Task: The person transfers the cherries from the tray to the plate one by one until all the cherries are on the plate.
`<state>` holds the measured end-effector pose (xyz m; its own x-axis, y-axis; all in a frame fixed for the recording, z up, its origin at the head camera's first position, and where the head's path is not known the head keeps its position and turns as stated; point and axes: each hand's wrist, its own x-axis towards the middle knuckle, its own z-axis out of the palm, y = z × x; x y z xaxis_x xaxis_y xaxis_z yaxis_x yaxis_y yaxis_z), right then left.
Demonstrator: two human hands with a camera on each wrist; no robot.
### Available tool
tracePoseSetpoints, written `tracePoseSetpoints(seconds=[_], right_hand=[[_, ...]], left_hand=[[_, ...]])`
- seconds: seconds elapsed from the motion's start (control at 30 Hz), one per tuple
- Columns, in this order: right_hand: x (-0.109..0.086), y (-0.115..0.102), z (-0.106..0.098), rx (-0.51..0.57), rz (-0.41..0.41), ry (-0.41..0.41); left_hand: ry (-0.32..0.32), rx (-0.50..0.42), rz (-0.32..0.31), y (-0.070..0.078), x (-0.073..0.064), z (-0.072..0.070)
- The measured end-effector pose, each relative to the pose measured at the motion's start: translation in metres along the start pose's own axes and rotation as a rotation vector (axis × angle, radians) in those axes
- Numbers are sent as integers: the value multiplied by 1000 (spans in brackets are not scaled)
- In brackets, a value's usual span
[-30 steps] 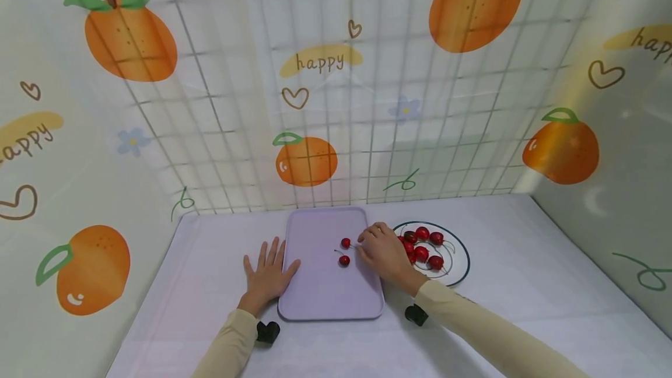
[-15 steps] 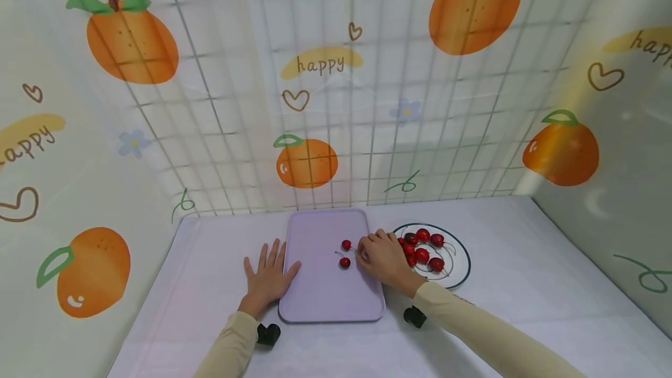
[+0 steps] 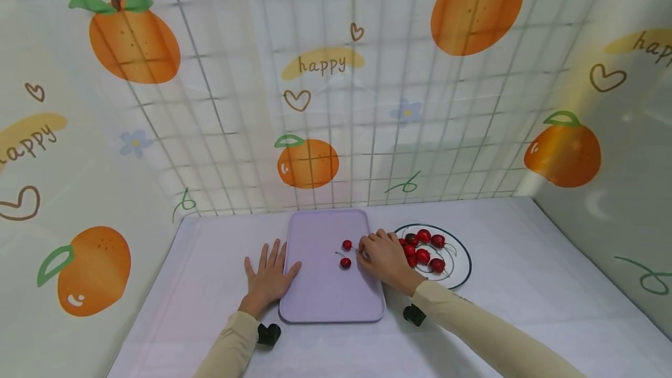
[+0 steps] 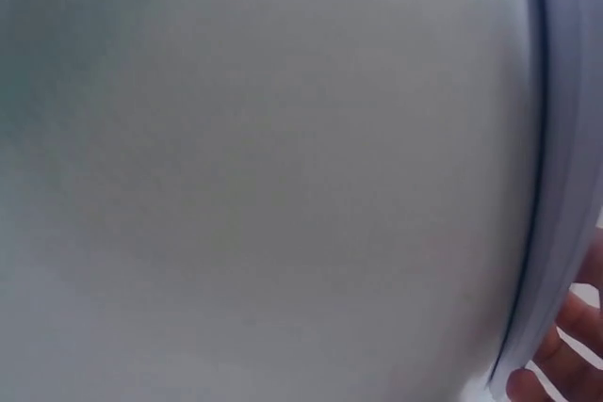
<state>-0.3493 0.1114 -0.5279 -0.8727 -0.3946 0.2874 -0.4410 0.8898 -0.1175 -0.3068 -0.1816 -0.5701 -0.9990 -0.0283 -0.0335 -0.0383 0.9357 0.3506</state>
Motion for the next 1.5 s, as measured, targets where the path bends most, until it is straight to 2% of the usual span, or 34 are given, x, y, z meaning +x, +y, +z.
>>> tracePoseSetpoints(seconds=[0.23, 0.6, 0.8, 1.0, 1.23, 1.5], right_hand=[[2, 0, -3, 11, 11, -26], [2, 4, -6, -14, 14, -7], [3, 8, -11, 26, 9, 42], [4, 14, -17, 21, 12, 73], [-1, 28, -18, 53, 29, 120], [-5, 49, -23, 43, 2, 194]], left_hand=[[6, 16, 2, 0, 1, 1], [19, 14, 7, 1, 3, 1], [14, 17, 4, 2, 2, 0], [15, -1, 4, 2, 0, -3], [17, -12, 3, 1, -1, 1], [4, -38, 2, 9, -9, -10]])
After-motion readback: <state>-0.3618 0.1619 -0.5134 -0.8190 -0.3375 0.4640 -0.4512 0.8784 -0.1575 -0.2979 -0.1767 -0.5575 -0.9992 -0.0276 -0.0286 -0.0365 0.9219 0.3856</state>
